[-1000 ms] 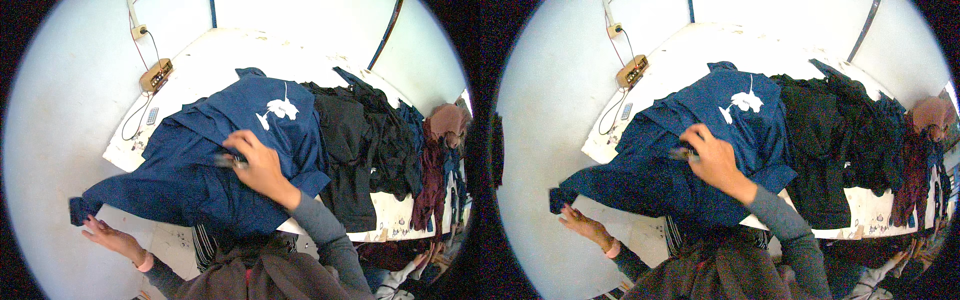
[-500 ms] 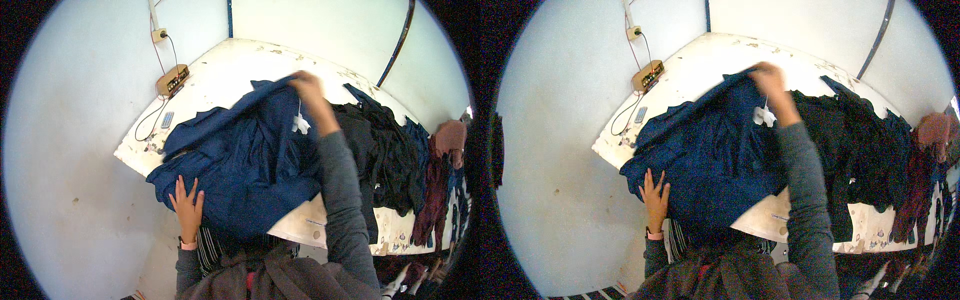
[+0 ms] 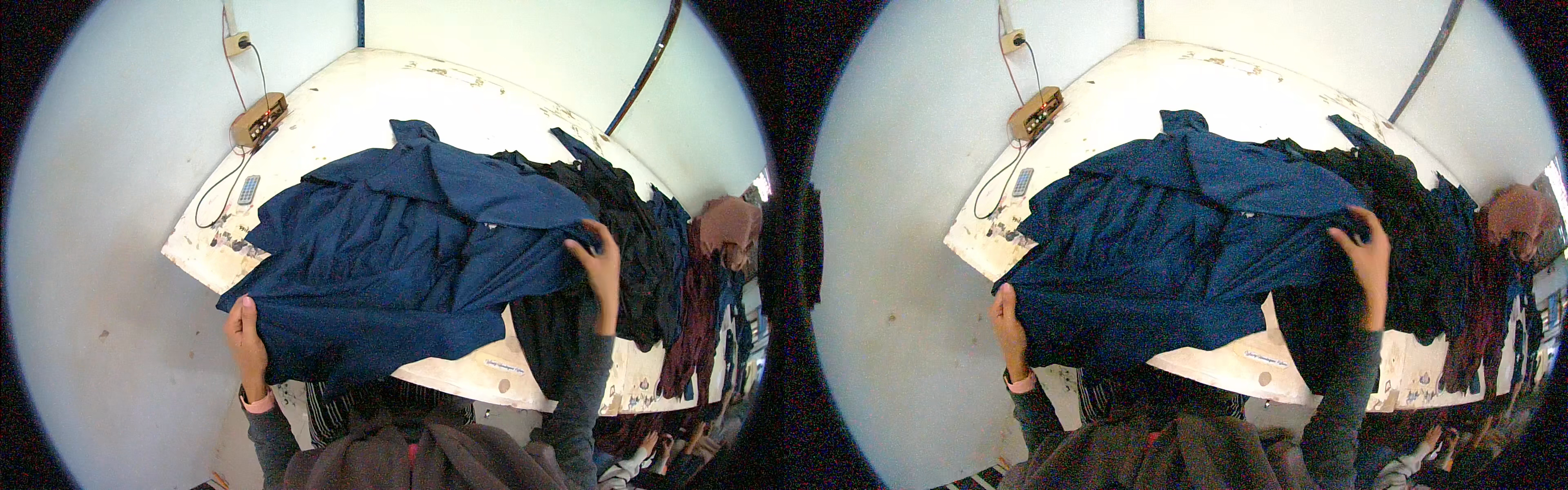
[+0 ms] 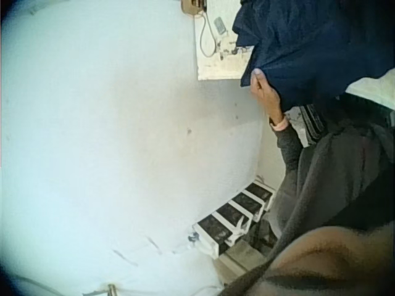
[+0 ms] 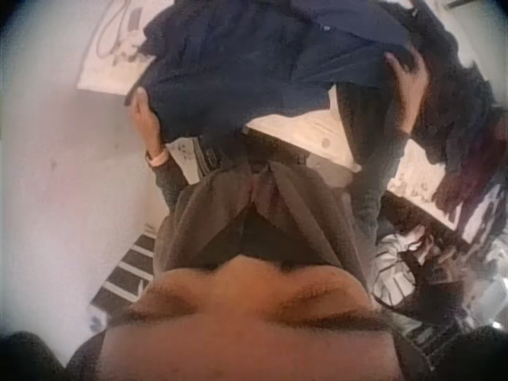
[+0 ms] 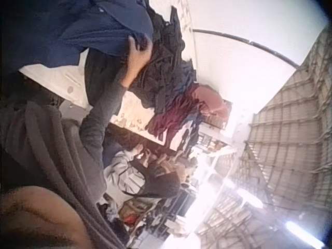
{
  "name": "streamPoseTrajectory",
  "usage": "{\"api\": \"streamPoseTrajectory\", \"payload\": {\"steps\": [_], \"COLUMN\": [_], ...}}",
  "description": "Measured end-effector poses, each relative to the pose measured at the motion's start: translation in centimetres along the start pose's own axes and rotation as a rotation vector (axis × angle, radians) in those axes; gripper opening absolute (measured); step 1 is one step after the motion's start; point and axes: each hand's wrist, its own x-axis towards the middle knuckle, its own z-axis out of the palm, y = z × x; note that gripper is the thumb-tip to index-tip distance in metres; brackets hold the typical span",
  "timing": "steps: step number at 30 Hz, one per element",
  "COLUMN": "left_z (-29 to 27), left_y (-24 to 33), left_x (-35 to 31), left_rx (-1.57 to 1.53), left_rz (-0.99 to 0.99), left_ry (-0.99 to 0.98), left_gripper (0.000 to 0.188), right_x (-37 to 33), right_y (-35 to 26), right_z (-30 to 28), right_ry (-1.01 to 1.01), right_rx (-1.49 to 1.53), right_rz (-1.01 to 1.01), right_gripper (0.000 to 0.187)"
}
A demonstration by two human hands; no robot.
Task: The person uses a small blade tool to trim loose threads and small fabric bits from a dark blue garment on a white worktable. They repeatedly lift, turn, and smooth the garment to access different areas, then place it back on the table after trimming.
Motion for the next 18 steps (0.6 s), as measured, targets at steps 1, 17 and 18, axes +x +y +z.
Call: {"api": "streamPoseTrajectory", "payload": {"steps": [1, 17, 18], "left_z": [-0.3, -4.6, -6.0], "left_y": [0.1, 19.1, 18.0], "left_x": [0.3, 17.8, 16.9], "left_rx": [0.068, -0.268, -0.068], "left_rz": [0.092, 0.563, 0.535], "left_ry": [0.037, 0.519, 0.499], "left_gripper": [0.043, 0.040, 0.036], "right_x": [0.2, 23.2, 21.7], "right_y": [-0.8, 0.4, 4.7], "right_z": [1.9, -16.3, -18.1], "right_ry": [-0.054, 0.877, 0.857], "right_rx": [0.087, 0.822, 0.528], "right_rz": [-0.089, -0.021, 0.018], "right_gripper": [0.067, 0.038, 0.041]}}
